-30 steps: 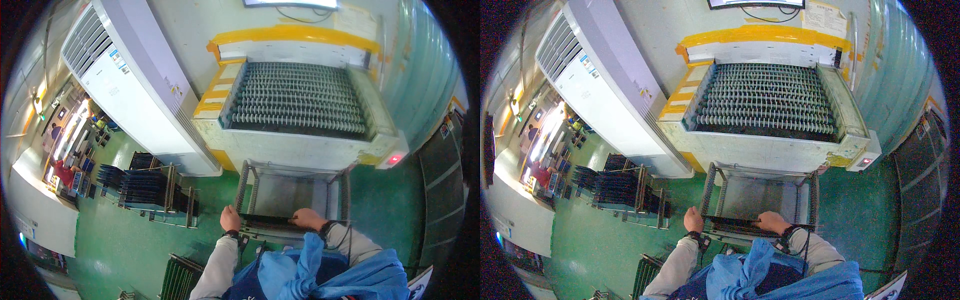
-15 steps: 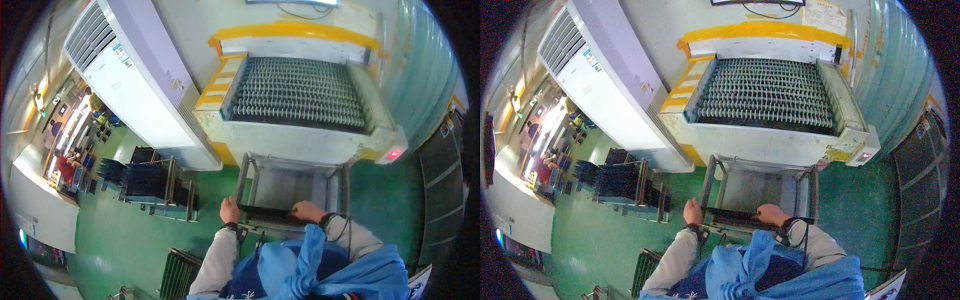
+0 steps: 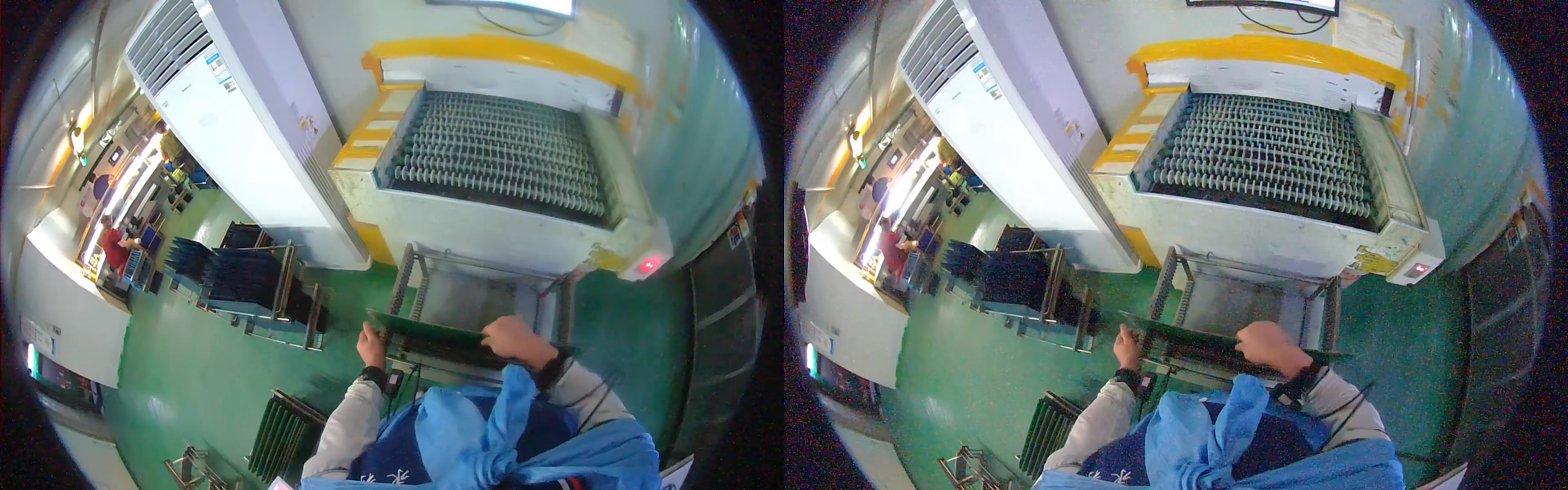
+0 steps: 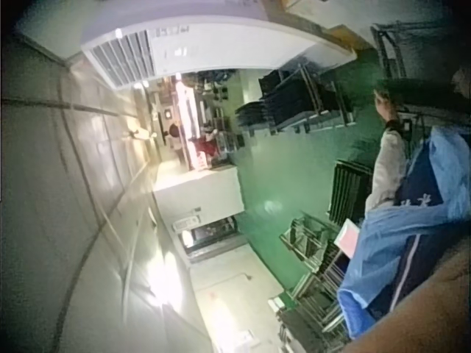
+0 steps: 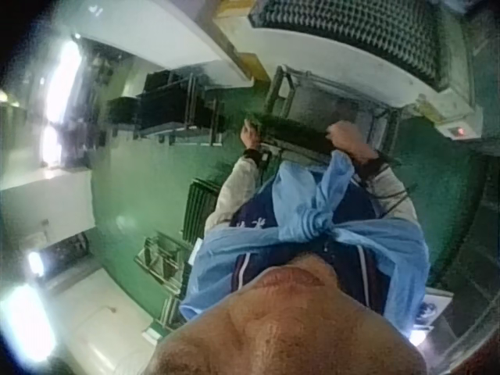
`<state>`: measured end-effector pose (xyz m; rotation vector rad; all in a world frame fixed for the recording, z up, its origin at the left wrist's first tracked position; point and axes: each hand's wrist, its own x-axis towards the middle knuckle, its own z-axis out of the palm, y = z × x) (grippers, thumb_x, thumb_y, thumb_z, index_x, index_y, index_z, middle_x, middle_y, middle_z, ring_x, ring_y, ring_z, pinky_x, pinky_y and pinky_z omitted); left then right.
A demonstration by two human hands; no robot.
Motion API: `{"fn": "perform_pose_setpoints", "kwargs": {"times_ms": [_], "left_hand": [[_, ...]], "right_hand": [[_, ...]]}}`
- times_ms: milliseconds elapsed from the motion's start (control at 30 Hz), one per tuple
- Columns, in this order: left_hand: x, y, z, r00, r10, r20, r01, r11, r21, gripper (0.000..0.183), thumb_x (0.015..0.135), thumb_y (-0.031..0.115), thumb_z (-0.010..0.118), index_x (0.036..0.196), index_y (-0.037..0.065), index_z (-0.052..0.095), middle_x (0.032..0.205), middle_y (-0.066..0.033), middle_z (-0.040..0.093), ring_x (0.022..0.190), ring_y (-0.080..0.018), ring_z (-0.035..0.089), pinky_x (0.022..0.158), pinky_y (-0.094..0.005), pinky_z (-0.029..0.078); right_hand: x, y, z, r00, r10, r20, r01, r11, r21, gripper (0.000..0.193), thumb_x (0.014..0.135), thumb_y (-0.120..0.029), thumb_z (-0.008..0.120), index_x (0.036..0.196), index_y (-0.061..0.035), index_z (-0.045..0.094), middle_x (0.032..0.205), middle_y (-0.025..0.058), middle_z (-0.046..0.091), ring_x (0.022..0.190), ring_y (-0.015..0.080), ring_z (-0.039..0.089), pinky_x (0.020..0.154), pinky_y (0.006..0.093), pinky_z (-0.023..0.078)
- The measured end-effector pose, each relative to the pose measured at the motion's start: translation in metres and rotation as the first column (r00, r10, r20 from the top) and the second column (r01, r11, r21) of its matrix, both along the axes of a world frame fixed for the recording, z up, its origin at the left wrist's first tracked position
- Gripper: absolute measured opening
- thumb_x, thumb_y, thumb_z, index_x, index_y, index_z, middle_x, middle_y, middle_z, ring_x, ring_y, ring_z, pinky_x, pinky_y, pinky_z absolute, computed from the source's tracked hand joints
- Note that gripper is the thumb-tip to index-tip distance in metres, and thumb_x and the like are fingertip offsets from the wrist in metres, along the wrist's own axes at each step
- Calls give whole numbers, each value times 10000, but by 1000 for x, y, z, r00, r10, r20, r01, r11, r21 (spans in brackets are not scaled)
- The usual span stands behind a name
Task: Placing processed green circuit boards or material sheets onto a storage rack.
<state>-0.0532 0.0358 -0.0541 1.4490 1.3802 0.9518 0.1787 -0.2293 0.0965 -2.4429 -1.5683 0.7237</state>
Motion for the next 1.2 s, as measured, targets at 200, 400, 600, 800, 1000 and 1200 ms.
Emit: {"fn": "perform_pose_setpoints", "kwargs": {"times_ms": [200, 400, 600, 800, 1000, 1200], "left_hand": [[-5, 2, -17, 977, 21, -212, 11, 989, 146, 565, 1007, 487, 554, 854, -36, 701, 795, -202, 698, 733, -350, 640, 726, -459, 498], [12, -8, 5, 947, 51, -316, -44, 999, 31, 541, 984, 487, 579, 863, -23, 715, 793, -192, 705, 759, -368, 666, 729, -474, 502], [13, -7, 10, 916, 52, -398, -27, 997, 66, 524, 980, 472, 579, 860, -20, 710, 808, -203, 702, 773, -402, 662, 720, -483, 499], [29, -13, 3, 932, -7, -364, 41, 995, 86, 504, 988, 447, 576, 822, -18, 677, 781, -217, 666, 734, -414, 630, 681, -495, 468], [12, -10, 14, 937, 46, -346, -26, 998, 63, 501, 990, 434, 590, 810, -28, 662, 743, -211, 651, 688, -376, 615, 662, -481, 457], [15, -9, 7, 947, 51, -317, -26, 996, 84, 556, 991, 467, 583, 822, -57, 658, 722, -213, 645, 655, -314, 604, 655, -460, 455]], "right_hand": [[41, -14, 101, 998, -33, -46, 41, 981, 192, 315, 851, -354, 703, 937, -56, 756, 908, 237, 715, 823, 450, 675, 760, 495, 542], [111, -44, 155, 753, -521, -403, 655, 656, 375, 349, 894, -304, 738, 1063, 1, 748, 889, 94, 752, 794, 263, 705, 760, 390, 544], [192, -17, 120, 549, -95, -830, 831, 164, 531, 302, 943, -208, 704, 1179, -21, 695, 1083, 66, 729, 931, 234, 694, 848, 352, 546], [309, 19, 20, 380, 233, -895, 848, 299, 437, 221, 947, -113, 695, 1126, 1, 629, 1095, 118, 692, 1034, 248, 652, 913, 394, 533], [331, 120, 16, 126, 339, -932, 938, 265, 223, 106, 966, -94, 670, 1001, -22, 600, 1011, 112, 647, 964, 247, 606, 936, 400, 525], [403, 181, -16, 36, 418, -908, 967, 216, 137, 154, 1012, -167, 635, 995, -24, 582, 986, 108, 625, 922, 236, 592, 1008, 420, 521]]}}
